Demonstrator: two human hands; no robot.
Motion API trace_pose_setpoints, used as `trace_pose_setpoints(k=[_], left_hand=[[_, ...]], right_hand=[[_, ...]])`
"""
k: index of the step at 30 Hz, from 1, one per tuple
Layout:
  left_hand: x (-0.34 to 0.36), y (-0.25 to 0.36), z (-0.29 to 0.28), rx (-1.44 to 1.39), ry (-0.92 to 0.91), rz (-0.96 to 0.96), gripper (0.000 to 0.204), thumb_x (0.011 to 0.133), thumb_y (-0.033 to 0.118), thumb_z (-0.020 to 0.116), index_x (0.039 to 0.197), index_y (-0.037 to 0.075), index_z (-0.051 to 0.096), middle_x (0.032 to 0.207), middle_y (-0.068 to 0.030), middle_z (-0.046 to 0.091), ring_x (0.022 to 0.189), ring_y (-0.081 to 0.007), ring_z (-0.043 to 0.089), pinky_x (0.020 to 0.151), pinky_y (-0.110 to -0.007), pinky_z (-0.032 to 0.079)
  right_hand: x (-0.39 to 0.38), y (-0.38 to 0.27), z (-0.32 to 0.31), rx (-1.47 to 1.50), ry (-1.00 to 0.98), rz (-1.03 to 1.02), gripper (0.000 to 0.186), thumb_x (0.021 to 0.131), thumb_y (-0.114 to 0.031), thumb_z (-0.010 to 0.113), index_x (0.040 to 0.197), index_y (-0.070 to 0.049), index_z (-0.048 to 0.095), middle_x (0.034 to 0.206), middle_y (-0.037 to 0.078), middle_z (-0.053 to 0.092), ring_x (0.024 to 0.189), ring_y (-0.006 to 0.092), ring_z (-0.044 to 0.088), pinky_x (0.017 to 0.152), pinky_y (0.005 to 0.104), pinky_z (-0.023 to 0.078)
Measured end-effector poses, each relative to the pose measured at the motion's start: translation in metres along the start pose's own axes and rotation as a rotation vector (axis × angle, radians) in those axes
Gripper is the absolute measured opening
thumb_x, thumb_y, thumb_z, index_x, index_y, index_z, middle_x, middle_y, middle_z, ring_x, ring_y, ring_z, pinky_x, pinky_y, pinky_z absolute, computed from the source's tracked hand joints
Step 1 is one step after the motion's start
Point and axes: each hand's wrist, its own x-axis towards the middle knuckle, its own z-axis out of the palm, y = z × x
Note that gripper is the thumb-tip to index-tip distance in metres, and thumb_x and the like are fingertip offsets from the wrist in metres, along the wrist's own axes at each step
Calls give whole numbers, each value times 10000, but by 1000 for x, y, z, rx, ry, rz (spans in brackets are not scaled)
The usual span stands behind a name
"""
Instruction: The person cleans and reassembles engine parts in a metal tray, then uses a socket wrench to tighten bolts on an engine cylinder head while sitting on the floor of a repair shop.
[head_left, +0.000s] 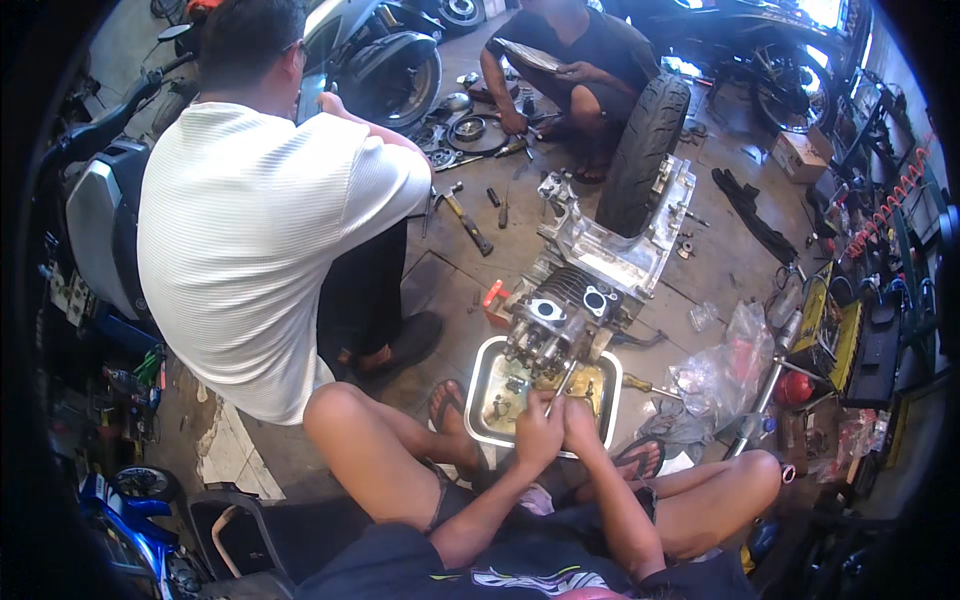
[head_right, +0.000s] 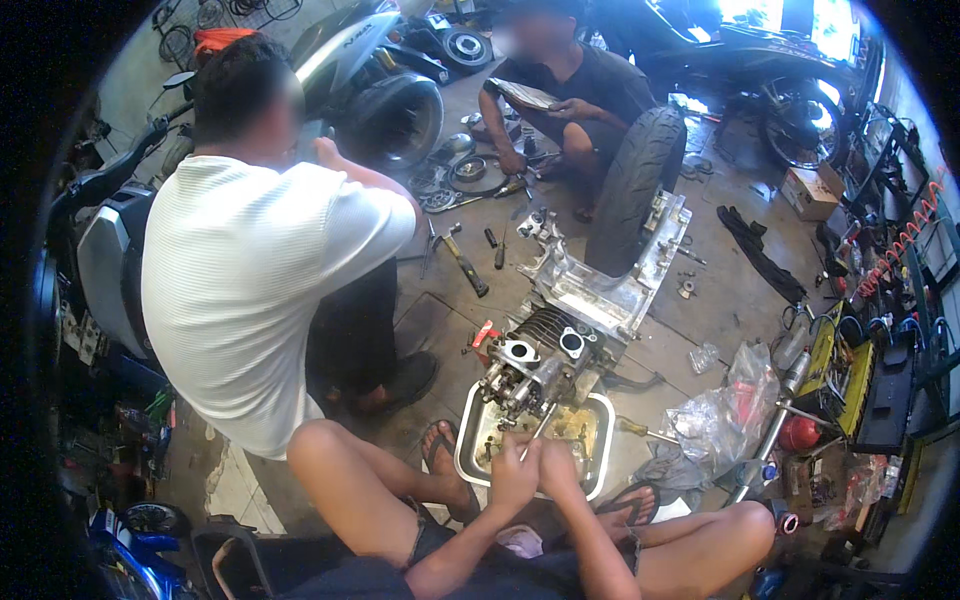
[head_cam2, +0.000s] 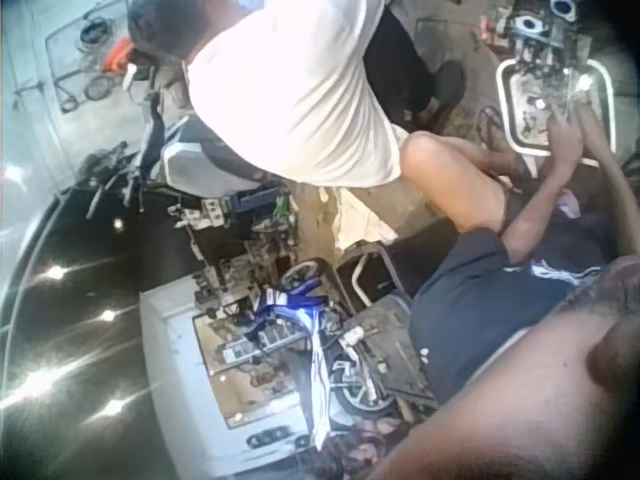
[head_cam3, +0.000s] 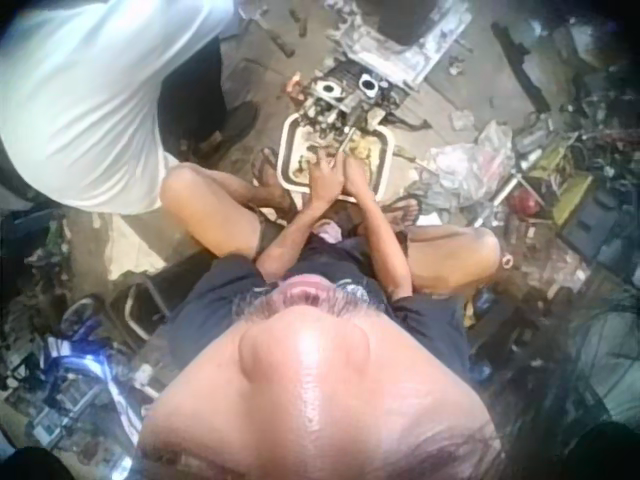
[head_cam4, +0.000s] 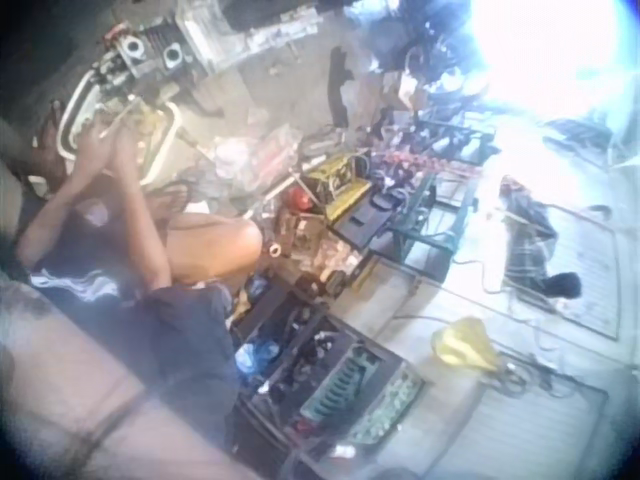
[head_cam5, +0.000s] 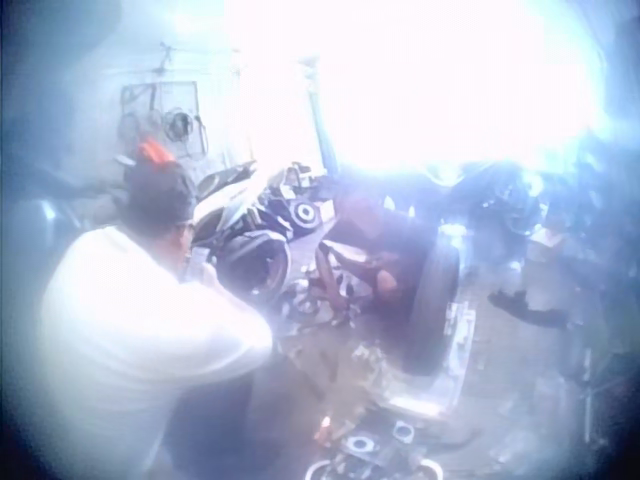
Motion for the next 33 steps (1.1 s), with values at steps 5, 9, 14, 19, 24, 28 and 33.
trace_pose_setpoints(k=[5,9,14,19,24,28,33], left_hand=[[3,-3,8,-835,-99,-505,115,986,210,575,950,105,543,626,46,472,487,-58,434,422,-215,348],[5,-14,2,-1144,-223,-719,140,1014,191,503,887,144,467,580,58,341,422,-50,278,381,-223,207],[9,2,9,-1241,-277,-712,187,1033,210,451,861,137,463,547,62,314,416,-55,232,393,-240,183],[14,0,5,-1334,-316,-747,221,1026,210,475,820,132,458,552,54,307,420,-56,223,388,-247,178],[20,-13,2,-1683,-453,-946,232,1028,223,474,821,124,443,549,51,303,420,-58,220,389,-251,179],[15,9,4,-1074,-219,-565,232,1020,216,490,825,91,484,545,47,341,429,-53,280,400,-241,238],[14,9,18,-241,-3,-84,227,978,195,581,1020,-27,552,717,-125,646,581,-184,592,549,-351,461]], right_hand=[[-20,-20,-39,-338,55,204,154,811,-126,604,926,-44,667,792,195,665,789,376,643,762,473,493],[-29,-40,-52,-529,198,65,108,806,-85,582,870,-72,668,778,142,663,775,304,650,898,412,447],[-19,-64,-77,-660,267,13,98,797,-87,578,829,-79,670,760,102,656,765,234,654,963,404,423],[-11,-74,-76,-714,266,-17,93,789,-88,580,806,-82,671,756,94,660,777,222,660,1006,403,404],[-5,-77,-72,-705,263,-26,124,795,-86,575,843,-84,690,765,102,670,801,226,670,1018,417,390],[-10,-47,-59,-528,202,113,140,817,-116,582,878,-64,697,762,150,679,742,285,674,946,451,435],[3,24,5,-106,173,175,182,847,-154,577,890,-20,692,787,233,665,734,414,644,753,498,509]])
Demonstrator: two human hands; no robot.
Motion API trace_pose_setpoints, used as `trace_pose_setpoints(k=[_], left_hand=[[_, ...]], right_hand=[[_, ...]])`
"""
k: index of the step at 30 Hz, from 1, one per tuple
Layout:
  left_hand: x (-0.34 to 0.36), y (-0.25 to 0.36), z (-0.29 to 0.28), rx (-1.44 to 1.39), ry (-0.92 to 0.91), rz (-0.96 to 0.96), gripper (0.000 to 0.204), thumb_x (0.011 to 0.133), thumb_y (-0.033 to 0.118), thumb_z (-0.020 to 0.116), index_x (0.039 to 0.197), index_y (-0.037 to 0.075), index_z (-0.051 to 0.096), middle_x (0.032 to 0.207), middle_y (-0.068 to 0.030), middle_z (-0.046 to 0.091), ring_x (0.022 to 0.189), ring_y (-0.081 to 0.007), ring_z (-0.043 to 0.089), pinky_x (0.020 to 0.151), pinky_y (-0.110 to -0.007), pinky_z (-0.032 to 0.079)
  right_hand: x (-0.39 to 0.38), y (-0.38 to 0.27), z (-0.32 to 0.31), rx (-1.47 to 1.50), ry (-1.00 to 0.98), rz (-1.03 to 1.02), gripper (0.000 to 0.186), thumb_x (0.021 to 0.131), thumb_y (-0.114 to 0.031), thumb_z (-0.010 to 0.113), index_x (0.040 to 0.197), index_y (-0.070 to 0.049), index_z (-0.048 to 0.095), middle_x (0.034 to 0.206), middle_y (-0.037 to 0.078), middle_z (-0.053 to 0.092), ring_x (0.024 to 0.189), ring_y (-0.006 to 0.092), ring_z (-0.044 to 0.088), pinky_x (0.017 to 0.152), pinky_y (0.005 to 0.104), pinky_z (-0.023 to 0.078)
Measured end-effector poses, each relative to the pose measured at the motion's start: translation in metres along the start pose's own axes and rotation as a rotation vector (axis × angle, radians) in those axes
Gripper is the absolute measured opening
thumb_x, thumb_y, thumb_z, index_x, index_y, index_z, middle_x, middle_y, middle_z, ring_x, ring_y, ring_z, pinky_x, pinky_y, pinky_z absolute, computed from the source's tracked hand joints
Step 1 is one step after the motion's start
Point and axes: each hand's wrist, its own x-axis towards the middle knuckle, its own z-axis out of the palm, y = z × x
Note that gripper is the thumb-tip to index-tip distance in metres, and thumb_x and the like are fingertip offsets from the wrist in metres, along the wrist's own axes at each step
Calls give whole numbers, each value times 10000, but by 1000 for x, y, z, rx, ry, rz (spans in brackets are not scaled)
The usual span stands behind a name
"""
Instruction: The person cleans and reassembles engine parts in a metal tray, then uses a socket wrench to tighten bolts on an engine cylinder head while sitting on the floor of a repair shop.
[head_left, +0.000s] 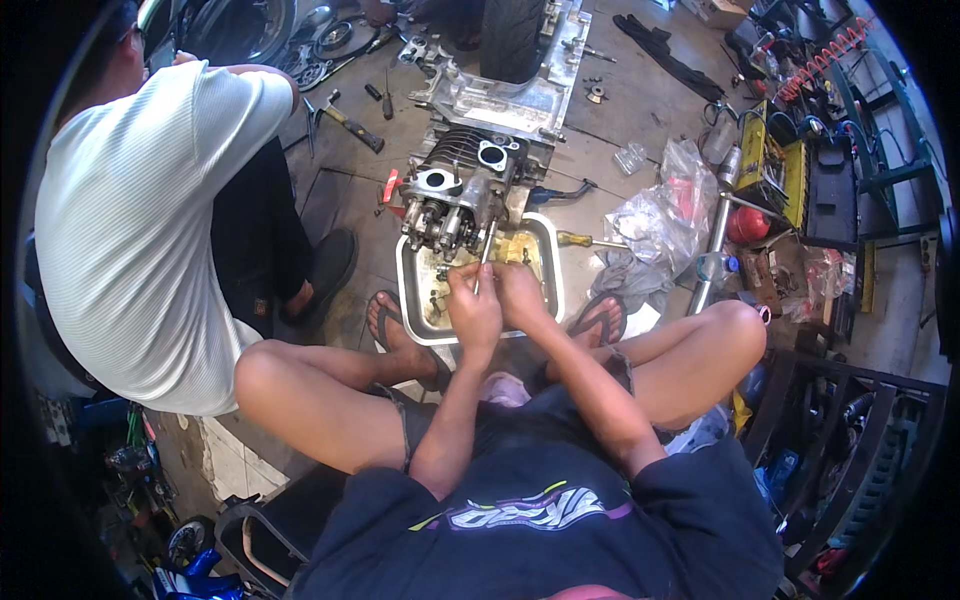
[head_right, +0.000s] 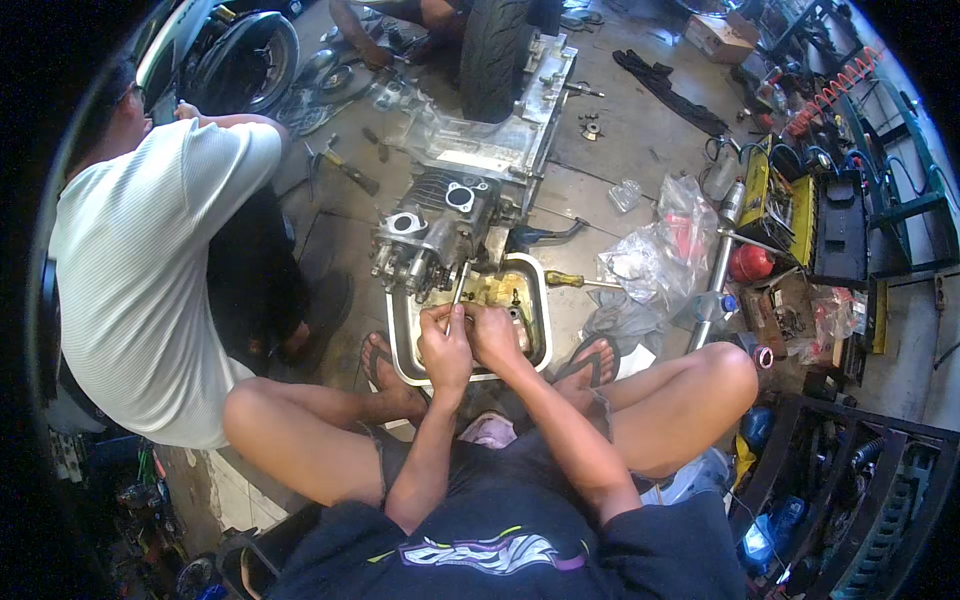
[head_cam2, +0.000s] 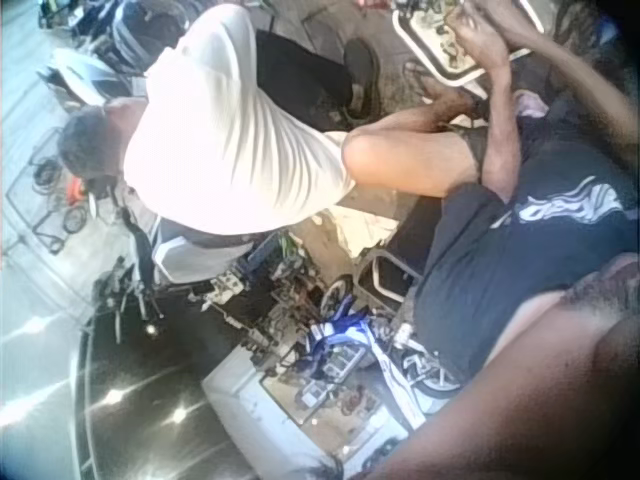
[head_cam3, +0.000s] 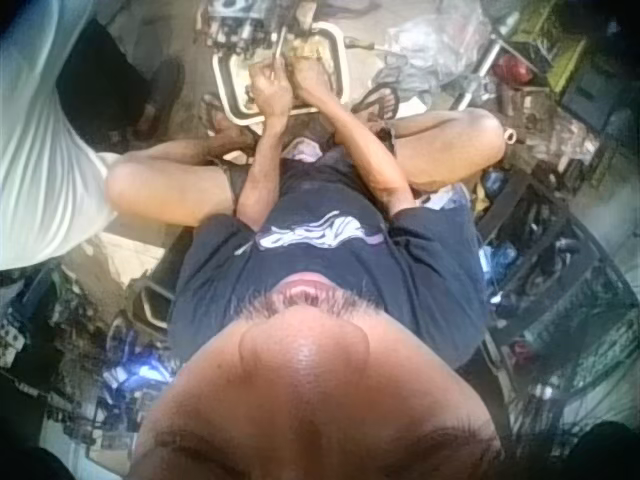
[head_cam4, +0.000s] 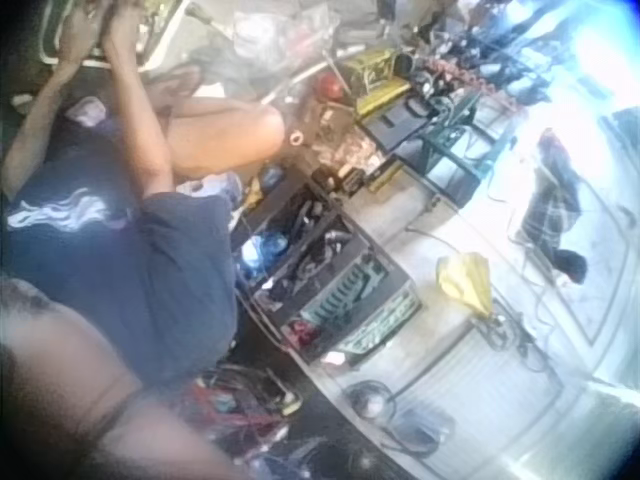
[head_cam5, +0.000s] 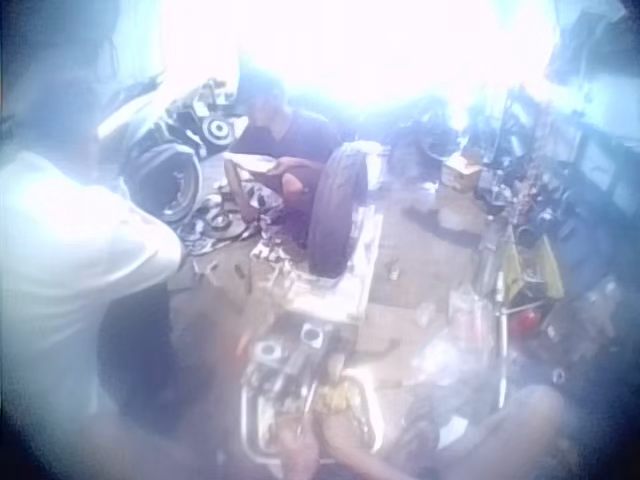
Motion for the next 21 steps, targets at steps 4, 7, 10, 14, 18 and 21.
trace_pose_setpoints(k=[4,7,10,14,18,21], left_hand=[[-7,-8,-10,220,12,162,250,968,203,591,1023,-37,548,812,-214,695,681,-307,678,622,-401,501],[-19,-6,-25,271,-3,56,247,969,219,594,1012,-22,557,778,-212,682,671,-304,673,614,-400,496],[-34,14,-49,194,-42,-146,272,959,257,598,1017,-6,555,795,-236,670,743,-382,679,648,-467,490],[-57,-5,-69,144,-85,-120,297,957,264,594,1025,-22,552,888,-260,688,875,-409,689,742,-445,521],[-57,9,-69,215,-93,-90,278,943,228,613,1024,-32,560,867,-249,685,852,-418,683,722,-464,519],[-57,-2,-63,183,-75,-77,276,946,225,613,1029,-33,564,818,-235,680,772,-365,687,680,-434,513]], right_hand=[[4,-5,0,19,-214,29,174,847,-118,563,905,-23,697,834,253,666,797,437,641,733,495,518],[-2,-4,-15,76,-69,125,176,848,-69,566,950,-27,703,871,231,686,830,384,675,751,439,532],[7,-14,-35,153,252,216,195,871,-72,621,1042,-31,702,887,169,714,795,271,703,725,363,539],[33,-41,-39,623,265,525,270,895,-204,692,1067,5,692,907,69,716,781,135,655,721,292,528],[40,-43,-33,287,482,210,227,860,-166,716,992,19,704,853,129,706,731,195,668,677,324,529],[38,-34,-25,173,515,106,197,853,-135,715,969,24,709,855,145,708,730,211,676,690,329,531]])
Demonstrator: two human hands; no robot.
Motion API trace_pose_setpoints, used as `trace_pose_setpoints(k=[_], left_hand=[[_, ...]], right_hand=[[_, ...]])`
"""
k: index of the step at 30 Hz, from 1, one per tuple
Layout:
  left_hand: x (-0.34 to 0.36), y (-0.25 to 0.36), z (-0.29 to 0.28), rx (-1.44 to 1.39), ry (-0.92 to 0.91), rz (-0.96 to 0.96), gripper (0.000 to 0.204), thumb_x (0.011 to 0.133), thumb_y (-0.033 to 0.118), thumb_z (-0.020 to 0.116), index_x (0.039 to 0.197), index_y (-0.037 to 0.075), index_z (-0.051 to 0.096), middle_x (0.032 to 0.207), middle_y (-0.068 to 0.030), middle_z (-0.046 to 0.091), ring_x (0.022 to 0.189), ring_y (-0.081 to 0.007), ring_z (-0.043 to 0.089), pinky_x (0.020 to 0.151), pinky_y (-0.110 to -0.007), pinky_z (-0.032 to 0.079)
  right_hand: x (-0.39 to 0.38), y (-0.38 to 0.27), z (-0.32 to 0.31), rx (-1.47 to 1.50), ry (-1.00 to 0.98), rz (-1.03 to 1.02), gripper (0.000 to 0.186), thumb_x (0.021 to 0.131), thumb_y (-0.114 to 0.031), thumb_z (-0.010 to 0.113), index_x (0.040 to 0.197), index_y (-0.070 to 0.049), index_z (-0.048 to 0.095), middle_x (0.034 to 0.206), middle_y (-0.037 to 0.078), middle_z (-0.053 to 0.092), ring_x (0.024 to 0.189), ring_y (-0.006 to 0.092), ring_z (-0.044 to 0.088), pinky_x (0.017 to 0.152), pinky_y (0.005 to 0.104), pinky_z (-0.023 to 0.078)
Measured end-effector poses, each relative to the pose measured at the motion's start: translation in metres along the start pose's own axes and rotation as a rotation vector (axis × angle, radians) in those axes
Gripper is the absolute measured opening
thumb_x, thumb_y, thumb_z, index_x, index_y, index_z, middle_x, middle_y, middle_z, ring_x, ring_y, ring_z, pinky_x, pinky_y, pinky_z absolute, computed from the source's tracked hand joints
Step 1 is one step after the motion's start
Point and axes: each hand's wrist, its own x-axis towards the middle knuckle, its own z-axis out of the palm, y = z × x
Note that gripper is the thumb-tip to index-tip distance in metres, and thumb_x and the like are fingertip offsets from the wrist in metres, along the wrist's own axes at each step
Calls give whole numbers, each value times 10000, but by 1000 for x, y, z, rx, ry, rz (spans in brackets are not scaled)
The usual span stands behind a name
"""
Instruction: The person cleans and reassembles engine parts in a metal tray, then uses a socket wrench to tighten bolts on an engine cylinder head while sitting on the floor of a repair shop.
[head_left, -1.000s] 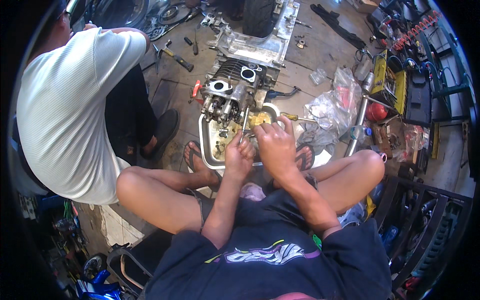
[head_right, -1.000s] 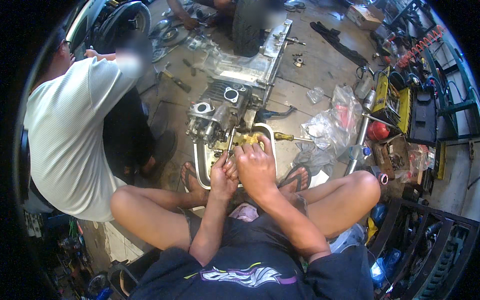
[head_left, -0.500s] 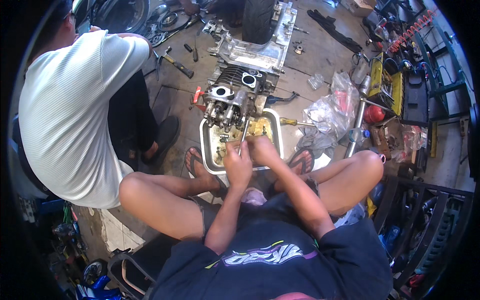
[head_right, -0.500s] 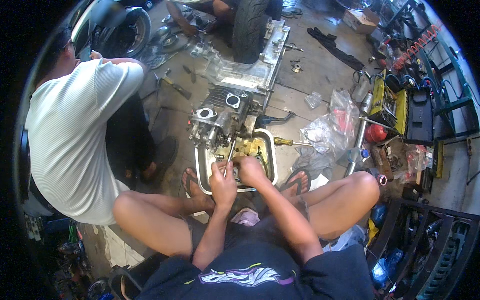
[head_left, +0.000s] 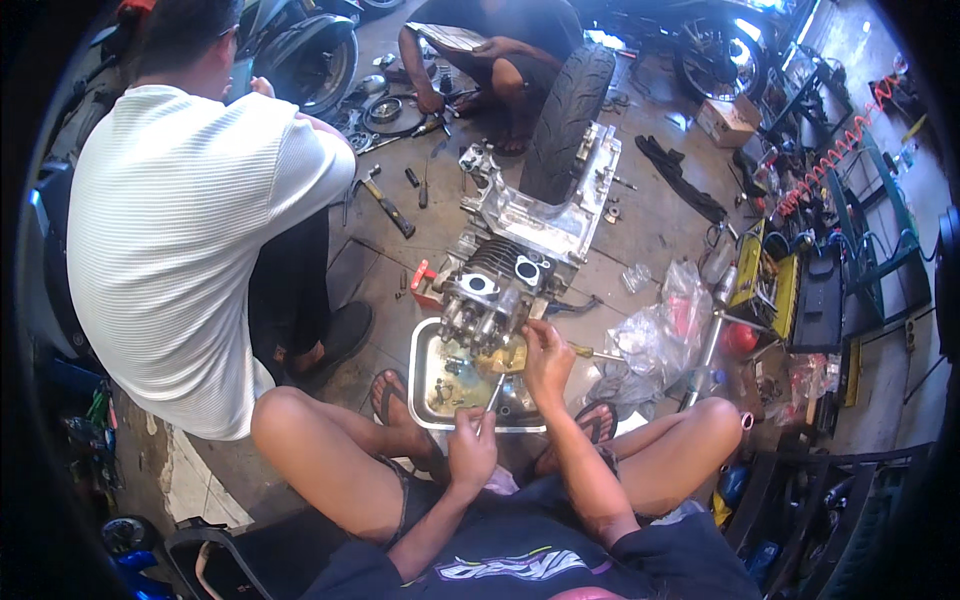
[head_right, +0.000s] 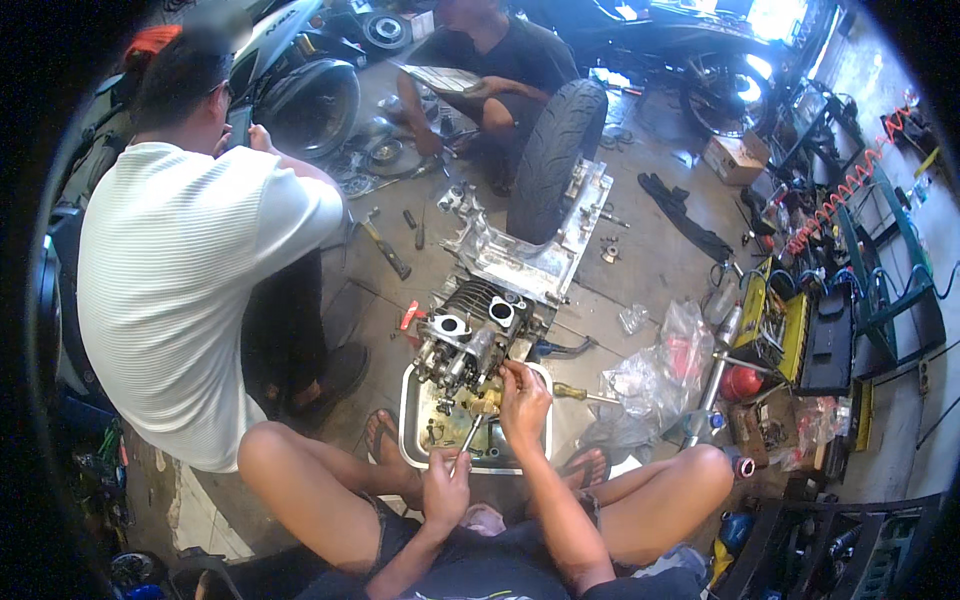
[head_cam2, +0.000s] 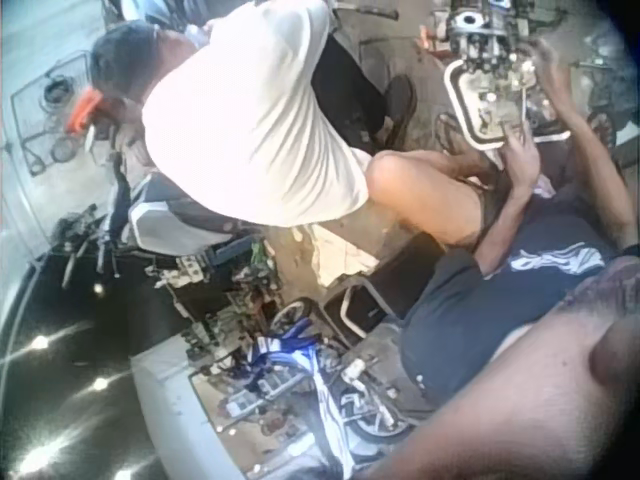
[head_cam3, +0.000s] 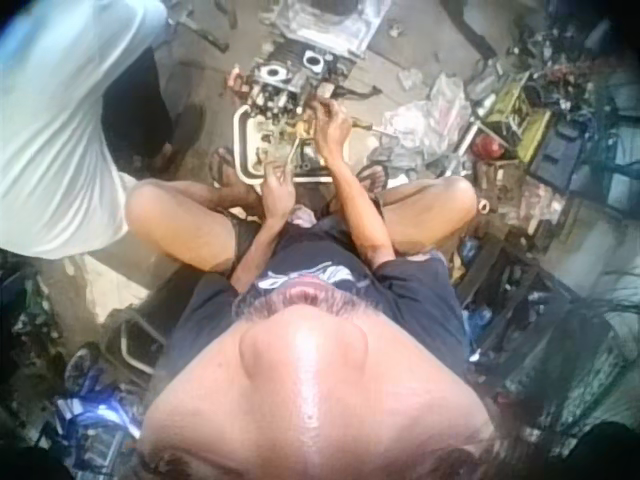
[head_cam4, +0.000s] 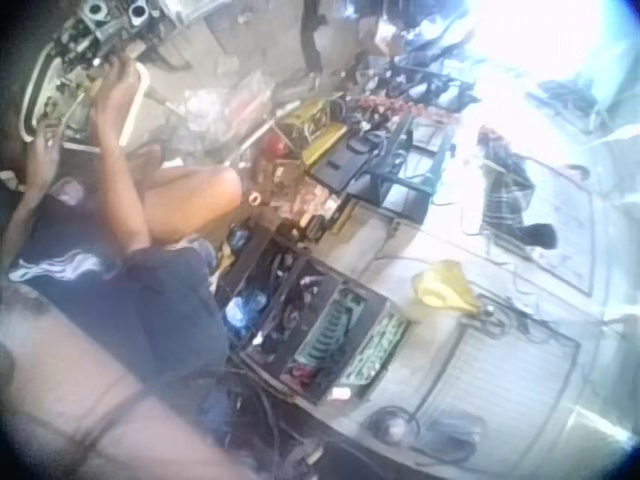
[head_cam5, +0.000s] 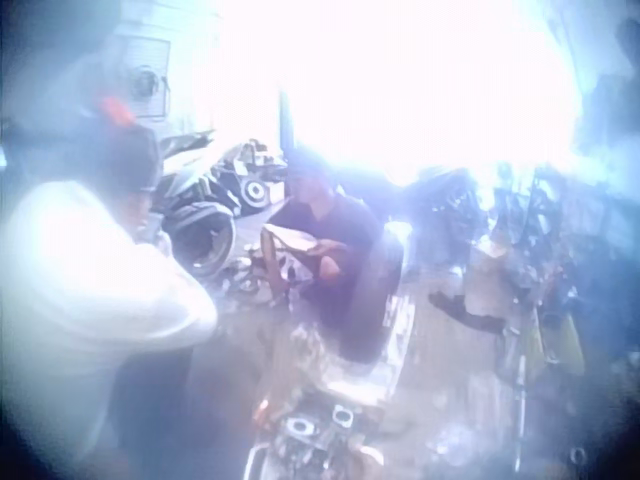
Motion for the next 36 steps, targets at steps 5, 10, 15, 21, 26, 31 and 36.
trace_pose_setpoints(k=[5,10,15,21,26,31,36], left_hand=[[-4,-4,1,-16,-27,-33,274,943,216,620,1033,-36,560,830,-233,684,766,-357,695,676,-424,518],[-7,-3,2,-17,-61,-38,302,947,280,605,1049,1,547,879,-230,691,863,-429,670,696,-489,513],[-7,-5,2,36,-56,-47,283,943,251,620,1031,-8,544,857,-239,692,821,-402,687,695,-457,514],[-6,-5,4,5,-117,-96,289,942,250,614,1064,-1,539,949,-235,688,920,-440,657,741,-498,514],[-6,-15,14,12,-60,11,275,956,248,602,1032,-6,527,808,-232,684,760,-384,686,662,-447,501],[-7,-30,23,37,-80,-4,265,959,238,602,1035,-3,524,772,-216,680,712,-344,685,639,-427,498],[-6,-28,26,16,-111,-33,268,962,236,599,1043,-7,521,755,-208,679,679,-316,681,616,-419,494]], right_hand=[[-8,-7,4,-31,-15,-43,159,823,-64,731,958,17,710,881,140,717,744,216,685,698,328,529],[-12,-5,-2,-185,-3,-350,131,823,-33,709,946,-3,675,905,140,679,823,304,651,738,396,521],[-11,-13,0,-177,11,-401,83,830,-21,689,903,8,663,902,149,673,827,338,632,751,418,506],[-16,-12,14,40,75,-88,87,825,-42,704,869,17,657,833,139,648,769,279,632,717,393,497],[-20,0,27,58,103,127,118,839,-74,700,872,23,642,804,132,602,699,250,565,658,376,461],[-20,-5,27,18,97,26,108,866,-69,652,888,3,574,857,135,572,856,312,532,777,421,422],[-21,-3,31,14,140,27,117,893,-92,625,904,8,566,881,147,571,841,314,545,788,430,419]])
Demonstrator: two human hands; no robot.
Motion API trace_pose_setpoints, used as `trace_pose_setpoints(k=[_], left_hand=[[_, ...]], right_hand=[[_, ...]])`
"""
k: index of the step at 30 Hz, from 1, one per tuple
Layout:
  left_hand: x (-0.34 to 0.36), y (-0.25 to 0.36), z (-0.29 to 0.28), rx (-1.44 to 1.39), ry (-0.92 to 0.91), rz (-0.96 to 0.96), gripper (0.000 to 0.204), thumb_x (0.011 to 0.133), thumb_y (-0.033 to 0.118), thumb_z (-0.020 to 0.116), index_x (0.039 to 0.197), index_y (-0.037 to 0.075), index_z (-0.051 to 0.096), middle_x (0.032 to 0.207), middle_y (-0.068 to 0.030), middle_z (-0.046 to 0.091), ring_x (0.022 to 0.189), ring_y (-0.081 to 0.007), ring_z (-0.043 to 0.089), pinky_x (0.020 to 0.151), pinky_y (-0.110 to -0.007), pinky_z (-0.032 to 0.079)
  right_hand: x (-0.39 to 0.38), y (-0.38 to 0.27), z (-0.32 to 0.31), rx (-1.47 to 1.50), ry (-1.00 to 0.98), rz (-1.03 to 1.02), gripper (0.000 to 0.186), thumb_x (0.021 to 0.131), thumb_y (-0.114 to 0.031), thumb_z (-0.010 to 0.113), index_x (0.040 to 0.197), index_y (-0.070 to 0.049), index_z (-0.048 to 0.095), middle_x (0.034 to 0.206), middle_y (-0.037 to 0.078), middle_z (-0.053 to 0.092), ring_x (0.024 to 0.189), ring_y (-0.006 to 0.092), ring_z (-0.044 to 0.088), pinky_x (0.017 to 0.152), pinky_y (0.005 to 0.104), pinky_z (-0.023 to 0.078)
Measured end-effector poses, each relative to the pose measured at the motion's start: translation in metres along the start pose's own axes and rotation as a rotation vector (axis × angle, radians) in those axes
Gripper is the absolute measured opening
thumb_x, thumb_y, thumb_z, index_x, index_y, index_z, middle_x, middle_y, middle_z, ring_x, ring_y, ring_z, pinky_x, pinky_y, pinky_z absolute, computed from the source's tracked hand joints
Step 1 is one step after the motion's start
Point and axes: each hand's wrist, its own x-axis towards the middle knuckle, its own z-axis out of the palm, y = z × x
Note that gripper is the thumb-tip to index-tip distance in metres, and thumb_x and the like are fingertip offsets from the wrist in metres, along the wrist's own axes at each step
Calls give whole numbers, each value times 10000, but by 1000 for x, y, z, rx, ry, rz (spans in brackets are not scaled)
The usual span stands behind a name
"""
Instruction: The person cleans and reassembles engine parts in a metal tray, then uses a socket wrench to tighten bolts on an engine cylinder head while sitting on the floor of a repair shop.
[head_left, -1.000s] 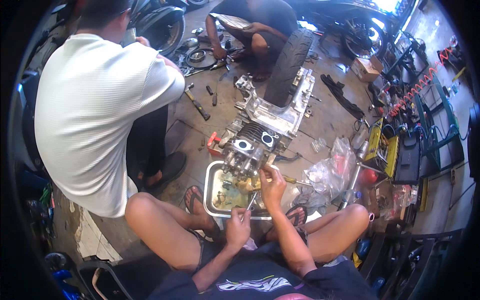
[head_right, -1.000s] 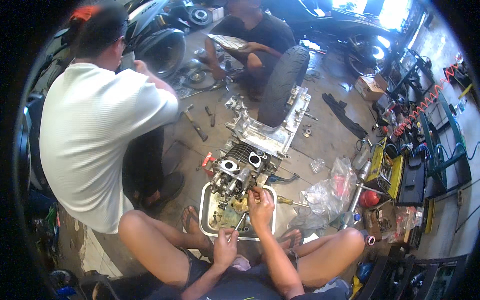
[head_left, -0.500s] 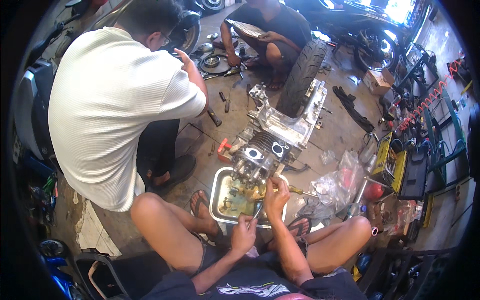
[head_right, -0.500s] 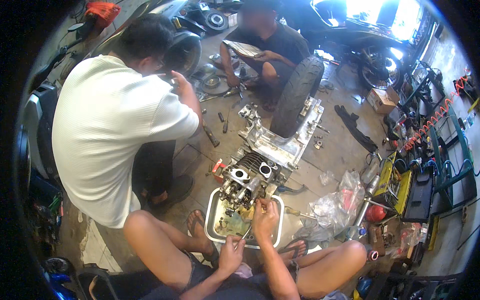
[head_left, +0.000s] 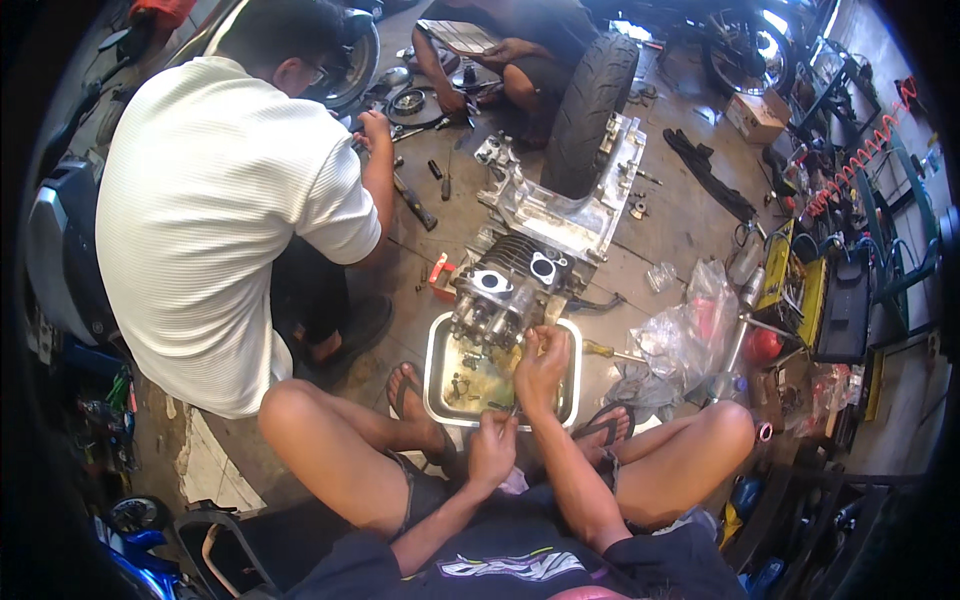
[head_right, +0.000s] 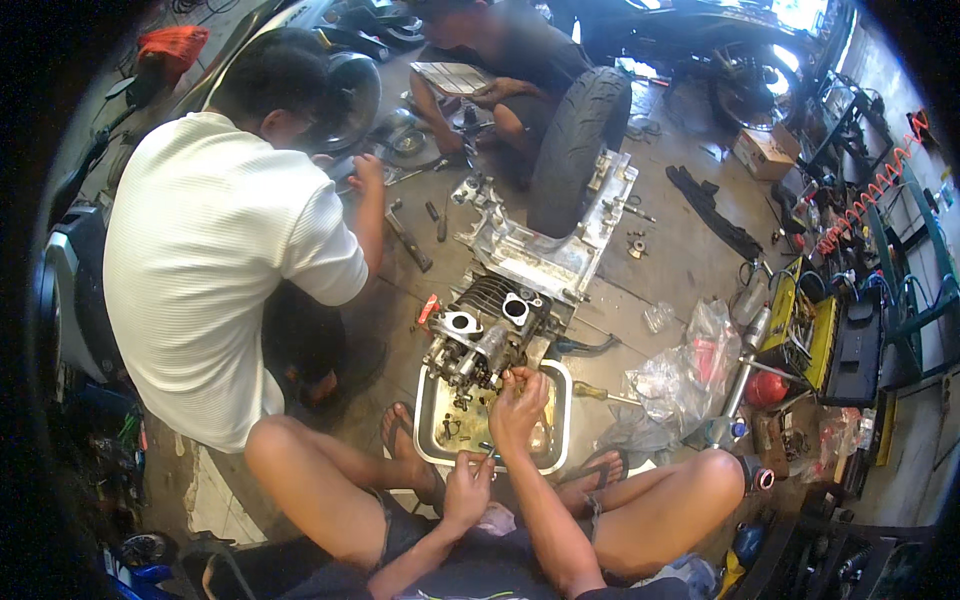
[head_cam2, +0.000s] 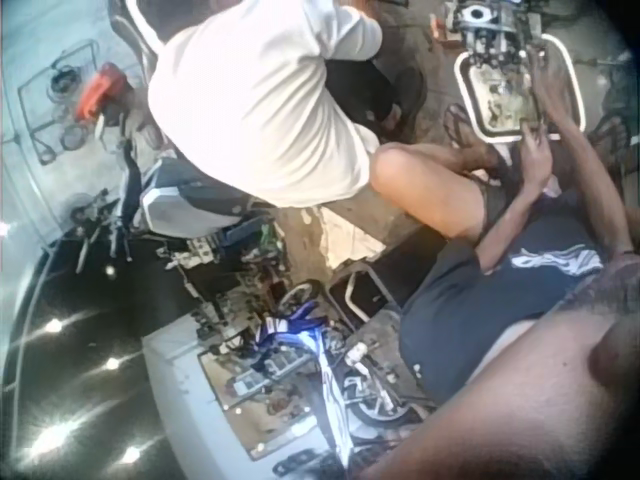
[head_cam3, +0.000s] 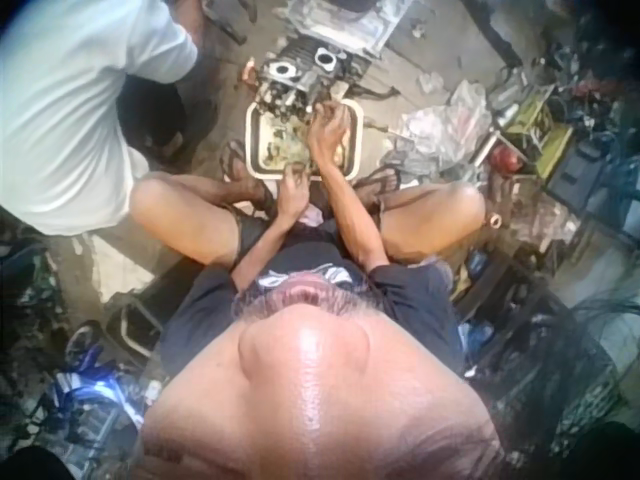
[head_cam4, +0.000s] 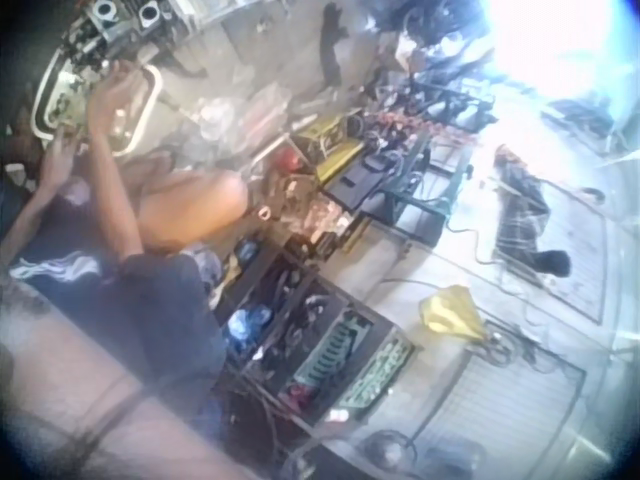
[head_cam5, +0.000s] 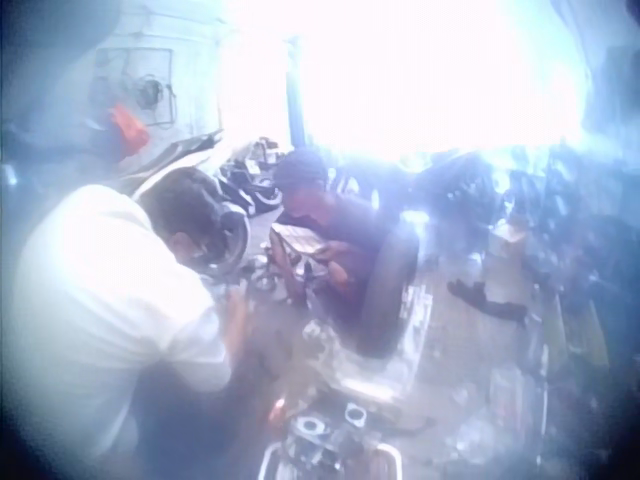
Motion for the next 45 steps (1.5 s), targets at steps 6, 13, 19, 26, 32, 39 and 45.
trace_pose_setpoints(k=[6,13,19,26,32,39,45], left_hand=[[4,-8,6,-33,-51,-181,286,955,264,604,1031,-7,549,811,-259,679,774,-394,688,645,-462,499],[8,-20,14,22,-45,-174,260,963,228,593,1054,-10,541,717,-164,667,633,-236,626,566,-385,446],[8,-25,18,77,-29,-130,249,967,212,593,1075,-5,538,680,-135,663,568,-177,609,523,-347,431],[9,-6,17,53,-68,-183,244,973,211,586,1078,-2,529,697,-143,672,588,-179,621,546,-353,447],[8,-28,20,77,-13,-79,231,976,201,582,1059,-7,526,695,-149,670,584,-186,624,541,-361,448],[11,3,16,65,-142,-288,314,974,314,572,1096,30,517,875,-256,685,865,-388,692,722,-475,506],[11,2,10,-102,-30,-191,251,988,233,565,1063,1,506,691,-98,621,588,-174,575,551,-343,449]], right_hand=[[-5,9,10,185,-16,159,150,931,-142,611,954,-8,546,920,124,547,878,284,519,817,413,410],[2,6,0,-21,-37,25,128,897,-166,637,924,-56,579,909,90,587,903,295,546,860,436,360],[18,-6,-20,-307,-93,-215,125,816,-165,674,884,-75,619,911,100,616,914,307,567,805,457,369],[23,-4,-22,-349,-122,-232,113,802,-154,680,873,-79,633,896,99,619,897,294,571,791,443,374],[24,-13,-24,-332,-141,-241,111,791,-138,689,863,-78,628,889,97,617,884,291,569,785,442,372],[18,12,-13,-245,-111,-218,84,836,-98,645,890,-51,602,893,111,605,893,311,562,802,446,362],[11,11,-7,-1,-174,74,89,870,-78,629,927,-29,583,891,127,596,858,313,579,783,418,411]])
